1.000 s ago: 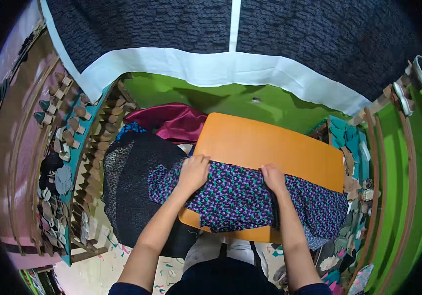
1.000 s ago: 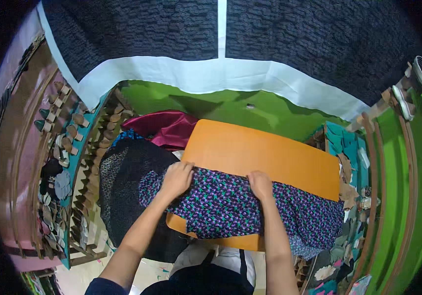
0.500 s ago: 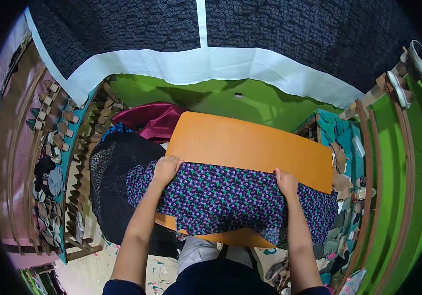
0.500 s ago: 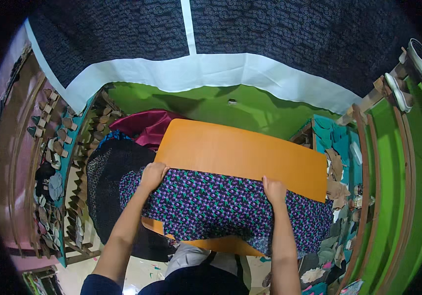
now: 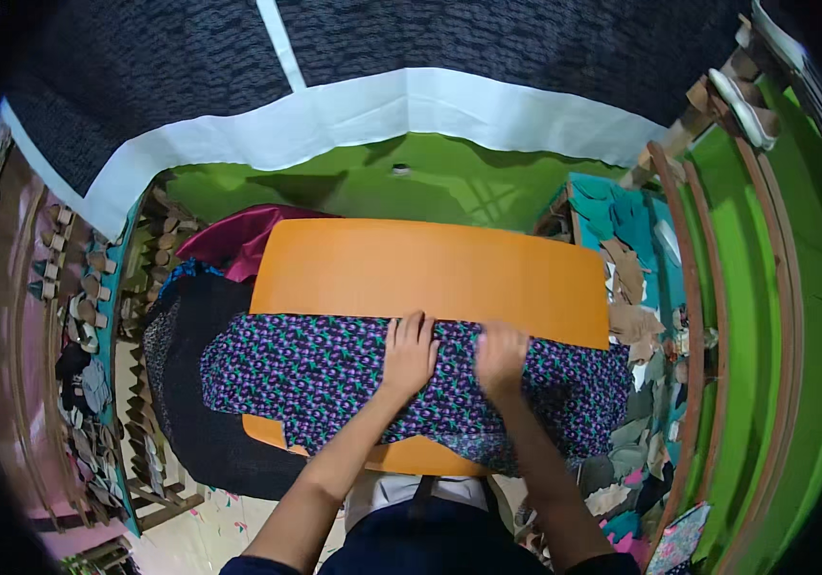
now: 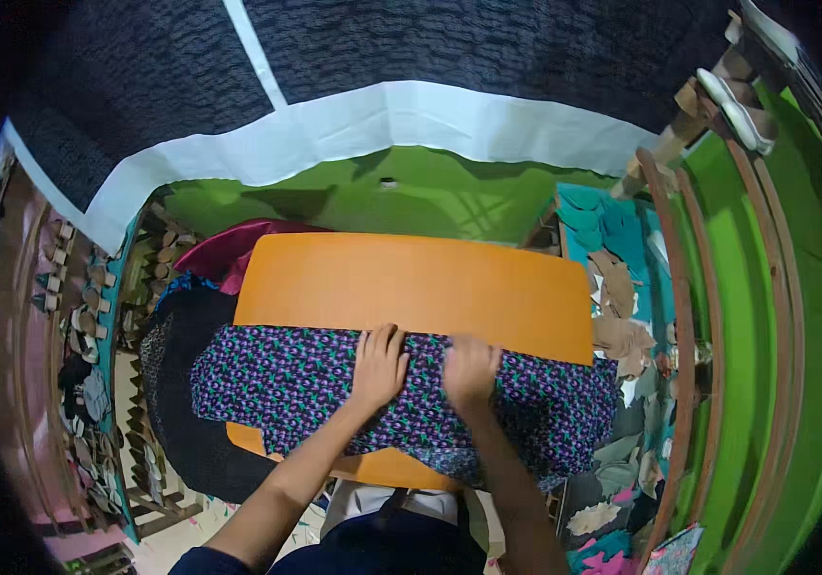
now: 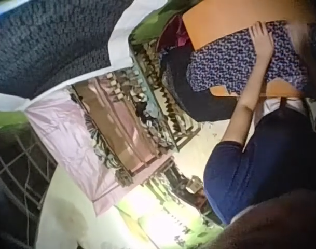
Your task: The recorder folds pieces of patterned and mesh fabric on a small table and places them onto a storage shelf containing shoes.
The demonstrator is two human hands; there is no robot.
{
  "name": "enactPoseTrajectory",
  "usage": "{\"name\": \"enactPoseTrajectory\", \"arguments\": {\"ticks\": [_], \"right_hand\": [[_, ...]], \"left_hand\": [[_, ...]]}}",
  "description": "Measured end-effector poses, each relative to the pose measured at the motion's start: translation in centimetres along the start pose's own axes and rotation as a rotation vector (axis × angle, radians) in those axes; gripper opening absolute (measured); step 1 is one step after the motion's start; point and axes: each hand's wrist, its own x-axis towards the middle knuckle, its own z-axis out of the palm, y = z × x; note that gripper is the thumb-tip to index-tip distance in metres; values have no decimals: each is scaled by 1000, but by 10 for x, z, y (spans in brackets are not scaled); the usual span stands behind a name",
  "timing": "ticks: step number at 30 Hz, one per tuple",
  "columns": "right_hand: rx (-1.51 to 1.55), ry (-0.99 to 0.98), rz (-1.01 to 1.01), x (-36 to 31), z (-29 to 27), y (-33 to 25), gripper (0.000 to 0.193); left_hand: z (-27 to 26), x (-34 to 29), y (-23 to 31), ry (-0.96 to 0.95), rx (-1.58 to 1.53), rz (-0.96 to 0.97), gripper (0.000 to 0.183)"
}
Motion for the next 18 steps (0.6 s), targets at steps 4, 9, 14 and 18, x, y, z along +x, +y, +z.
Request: {"name": "enactPoseTrajectory", "arguments": {"ticks": [4, 9, 14, 18], "right_hand": [[-155, -124, 190, -7, -19, 99, 21], [-24, -237, -76, 7, -13, 156, 30], [-96, -224, -49, 34, -21, 158, 23], [9, -86, -24, 3, -38, 126, 30]], "left_hand": [[26, 18, -6, -9, 94, -55, 33], [36, 11, -14, 1, 119, 72, 33], [27, 8, 5, 11, 157, 128, 48], [-7, -18, 61, -418, -87, 453, 74]]}}
